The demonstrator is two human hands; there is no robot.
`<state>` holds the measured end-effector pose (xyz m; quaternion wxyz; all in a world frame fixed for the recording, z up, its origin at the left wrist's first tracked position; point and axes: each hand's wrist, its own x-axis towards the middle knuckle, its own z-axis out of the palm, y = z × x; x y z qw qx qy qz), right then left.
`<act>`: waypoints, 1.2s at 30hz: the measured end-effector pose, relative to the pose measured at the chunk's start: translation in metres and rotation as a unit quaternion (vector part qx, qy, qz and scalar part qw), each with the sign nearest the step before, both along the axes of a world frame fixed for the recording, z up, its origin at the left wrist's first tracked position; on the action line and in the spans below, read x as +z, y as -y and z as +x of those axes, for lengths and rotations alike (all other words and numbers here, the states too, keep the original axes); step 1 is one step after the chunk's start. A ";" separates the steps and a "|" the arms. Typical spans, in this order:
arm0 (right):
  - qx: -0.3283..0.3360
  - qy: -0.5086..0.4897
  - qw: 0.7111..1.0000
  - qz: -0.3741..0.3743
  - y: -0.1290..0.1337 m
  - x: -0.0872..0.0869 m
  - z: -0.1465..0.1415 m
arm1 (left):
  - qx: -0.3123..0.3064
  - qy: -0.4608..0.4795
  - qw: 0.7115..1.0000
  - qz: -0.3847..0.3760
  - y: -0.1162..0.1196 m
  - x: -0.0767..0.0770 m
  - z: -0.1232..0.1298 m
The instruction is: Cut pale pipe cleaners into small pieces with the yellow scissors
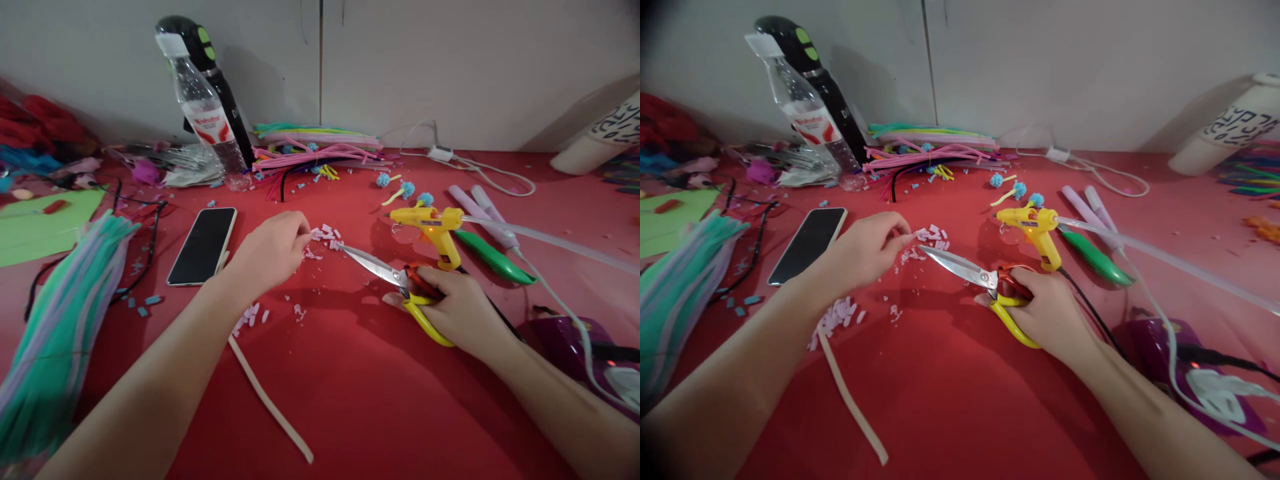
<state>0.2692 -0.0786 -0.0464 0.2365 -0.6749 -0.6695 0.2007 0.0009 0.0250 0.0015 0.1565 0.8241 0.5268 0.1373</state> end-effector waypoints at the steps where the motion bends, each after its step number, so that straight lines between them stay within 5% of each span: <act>1: -0.001 0.000 1.000 0.001 0.000 0.001 -0.001 | 0.007 0.046 0.999 -0.010 0.005 0.002 -0.002; 5: -0.011 -0.003 1.000 0.006 0.001 0.005 -0.004 | 0.025 0.227 0.973 -0.043 0.024 0.004 -0.004; 11: -0.008 -0.033 0.999 -0.010 -0.001 0.009 -0.008 | 0.060 0.338 0.937 -0.058 0.037 0.003 0.005; 36: 0.023 -0.012 0.999 -0.029 -0.001 0.006 -0.004 | 0.006 0.392 0.917 -0.071 0.042 0.000 0.005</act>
